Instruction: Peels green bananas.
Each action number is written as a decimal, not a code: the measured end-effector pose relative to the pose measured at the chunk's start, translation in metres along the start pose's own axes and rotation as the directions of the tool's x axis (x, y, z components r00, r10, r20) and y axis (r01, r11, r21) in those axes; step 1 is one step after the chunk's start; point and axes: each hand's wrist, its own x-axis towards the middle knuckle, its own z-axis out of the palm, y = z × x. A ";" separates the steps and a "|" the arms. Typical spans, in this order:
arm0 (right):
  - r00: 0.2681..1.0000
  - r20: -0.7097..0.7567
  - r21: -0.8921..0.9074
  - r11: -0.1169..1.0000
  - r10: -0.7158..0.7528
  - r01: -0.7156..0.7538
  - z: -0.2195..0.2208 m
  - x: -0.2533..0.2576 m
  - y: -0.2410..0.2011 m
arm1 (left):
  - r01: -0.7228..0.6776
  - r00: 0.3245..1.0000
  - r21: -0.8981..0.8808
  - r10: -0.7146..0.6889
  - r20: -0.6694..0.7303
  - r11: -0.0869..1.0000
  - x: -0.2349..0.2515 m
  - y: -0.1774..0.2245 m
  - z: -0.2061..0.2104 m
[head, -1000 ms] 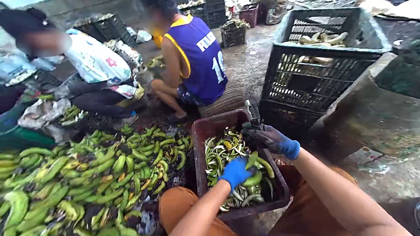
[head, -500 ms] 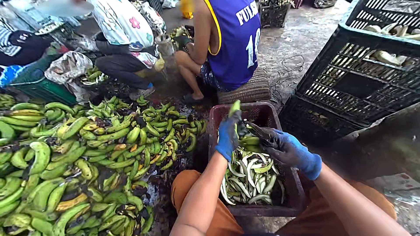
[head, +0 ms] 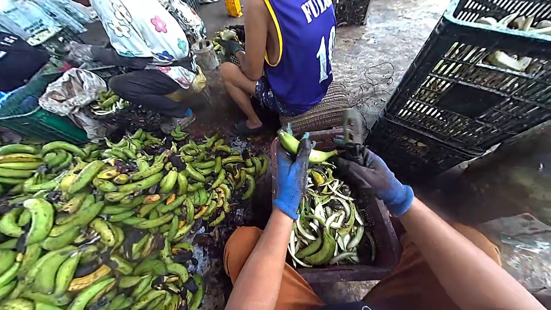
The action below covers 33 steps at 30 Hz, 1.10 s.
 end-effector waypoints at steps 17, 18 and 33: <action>0.961 0.251 -0.364 0.909 -0.113 0.202 -0.001 0.000 0.015 | 0.057 0.996 0.026 -0.059 0.060 0.998 0.004 0.006 -0.031; 0.945 0.273 -0.404 0.870 -0.179 0.282 0.000 -0.001 0.017 | 0.035 0.998 0.068 -0.039 0.055 0.997 0.006 0.003 -0.030; 0.979 0.062 -0.674 0.715 -0.196 0.186 -0.035 0.031 0.002 | 0.014 0.945 0.234 -0.089 0.314 0.972 -0.011 0.003 -0.021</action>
